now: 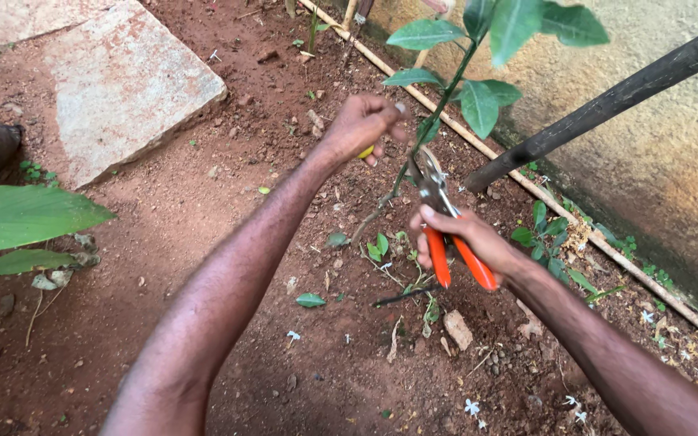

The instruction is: The person uses pruning shears to trim leaves and stems from small plants in a garden bed. They move between different plants, cutting foliage and dropping the clippings onto the soil.

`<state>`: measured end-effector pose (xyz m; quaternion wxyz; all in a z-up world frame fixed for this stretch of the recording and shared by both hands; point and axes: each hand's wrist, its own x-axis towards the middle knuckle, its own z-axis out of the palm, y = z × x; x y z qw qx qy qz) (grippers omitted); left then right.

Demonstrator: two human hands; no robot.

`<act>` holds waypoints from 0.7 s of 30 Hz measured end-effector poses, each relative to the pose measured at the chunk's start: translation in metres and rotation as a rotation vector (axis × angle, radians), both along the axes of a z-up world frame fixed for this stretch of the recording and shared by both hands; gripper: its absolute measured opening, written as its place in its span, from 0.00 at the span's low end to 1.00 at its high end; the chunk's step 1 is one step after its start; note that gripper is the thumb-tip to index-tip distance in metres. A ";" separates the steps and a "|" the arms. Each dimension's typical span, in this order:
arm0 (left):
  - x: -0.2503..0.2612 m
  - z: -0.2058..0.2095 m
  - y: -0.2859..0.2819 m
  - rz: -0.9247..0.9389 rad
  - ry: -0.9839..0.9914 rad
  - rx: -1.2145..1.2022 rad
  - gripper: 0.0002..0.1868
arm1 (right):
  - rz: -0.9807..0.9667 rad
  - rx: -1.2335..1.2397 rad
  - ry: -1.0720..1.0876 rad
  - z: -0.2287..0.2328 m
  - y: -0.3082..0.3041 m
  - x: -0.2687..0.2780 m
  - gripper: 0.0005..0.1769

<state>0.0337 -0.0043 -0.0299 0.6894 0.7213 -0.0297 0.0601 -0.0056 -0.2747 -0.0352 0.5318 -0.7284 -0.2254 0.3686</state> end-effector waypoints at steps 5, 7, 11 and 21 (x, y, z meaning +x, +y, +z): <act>0.016 -0.008 0.000 -0.071 0.068 0.031 0.19 | -0.089 -0.163 0.048 0.012 -0.022 0.004 0.29; 0.022 -0.009 0.002 -0.113 0.099 0.045 0.22 | -0.109 -0.208 0.028 0.015 -0.023 0.011 0.28; 0.032 -0.006 0.000 -0.169 0.163 0.117 0.21 | -0.164 -0.302 0.016 0.016 -0.015 0.025 0.27; 0.043 -0.015 0.004 -0.218 0.166 0.106 0.11 | -0.142 -0.439 -0.123 0.007 -0.009 0.047 0.25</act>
